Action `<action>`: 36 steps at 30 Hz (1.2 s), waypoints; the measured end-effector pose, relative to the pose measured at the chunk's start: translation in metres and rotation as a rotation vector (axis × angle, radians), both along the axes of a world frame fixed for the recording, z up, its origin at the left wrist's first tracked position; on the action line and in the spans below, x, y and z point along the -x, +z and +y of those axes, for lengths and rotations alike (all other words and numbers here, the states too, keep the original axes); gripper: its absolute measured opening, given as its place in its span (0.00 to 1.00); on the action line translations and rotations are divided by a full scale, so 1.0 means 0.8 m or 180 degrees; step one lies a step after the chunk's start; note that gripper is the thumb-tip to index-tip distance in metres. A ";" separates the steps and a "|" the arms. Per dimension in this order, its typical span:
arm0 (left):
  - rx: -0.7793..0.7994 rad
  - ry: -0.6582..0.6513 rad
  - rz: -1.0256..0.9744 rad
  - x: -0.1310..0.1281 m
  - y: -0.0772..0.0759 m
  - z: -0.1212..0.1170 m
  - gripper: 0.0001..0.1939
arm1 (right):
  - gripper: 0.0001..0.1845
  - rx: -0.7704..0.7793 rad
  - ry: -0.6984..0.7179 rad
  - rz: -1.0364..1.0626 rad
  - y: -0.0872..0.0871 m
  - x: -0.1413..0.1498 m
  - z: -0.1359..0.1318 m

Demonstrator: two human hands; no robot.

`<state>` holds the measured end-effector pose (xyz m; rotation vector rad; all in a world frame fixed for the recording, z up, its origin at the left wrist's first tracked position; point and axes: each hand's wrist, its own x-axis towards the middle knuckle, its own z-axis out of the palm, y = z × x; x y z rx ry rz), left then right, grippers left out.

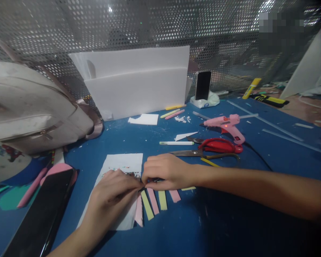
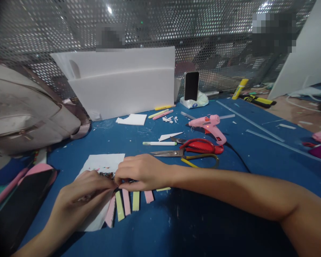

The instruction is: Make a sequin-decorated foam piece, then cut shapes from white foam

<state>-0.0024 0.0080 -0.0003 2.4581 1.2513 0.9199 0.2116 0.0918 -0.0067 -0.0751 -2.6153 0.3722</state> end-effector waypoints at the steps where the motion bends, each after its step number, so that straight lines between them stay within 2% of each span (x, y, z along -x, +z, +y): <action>1: -0.0009 -0.0013 -0.0003 0.000 0.000 0.000 0.08 | 0.09 0.0006 0.0005 0.0003 0.000 0.000 0.000; 12: -0.0157 0.0028 0.0101 -0.003 0.001 -0.003 0.07 | 0.10 0.0127 0.0034 -0.0138 0.000 -0.002 0.001; 21: -0.0289 -0.0069 0.0099 -0.008 0.003 -0.004 0.07 | 0.09 -0.0015 -0.0021 -0.0038 -0.002 0.001 0.000; 36: -0.0213 -0.0047 -0.0053 -0.005 -0.003 -0.002 0.07 | 0.06 0.0090 -0.0221 -0.0037 -0.003 0.000 -0.003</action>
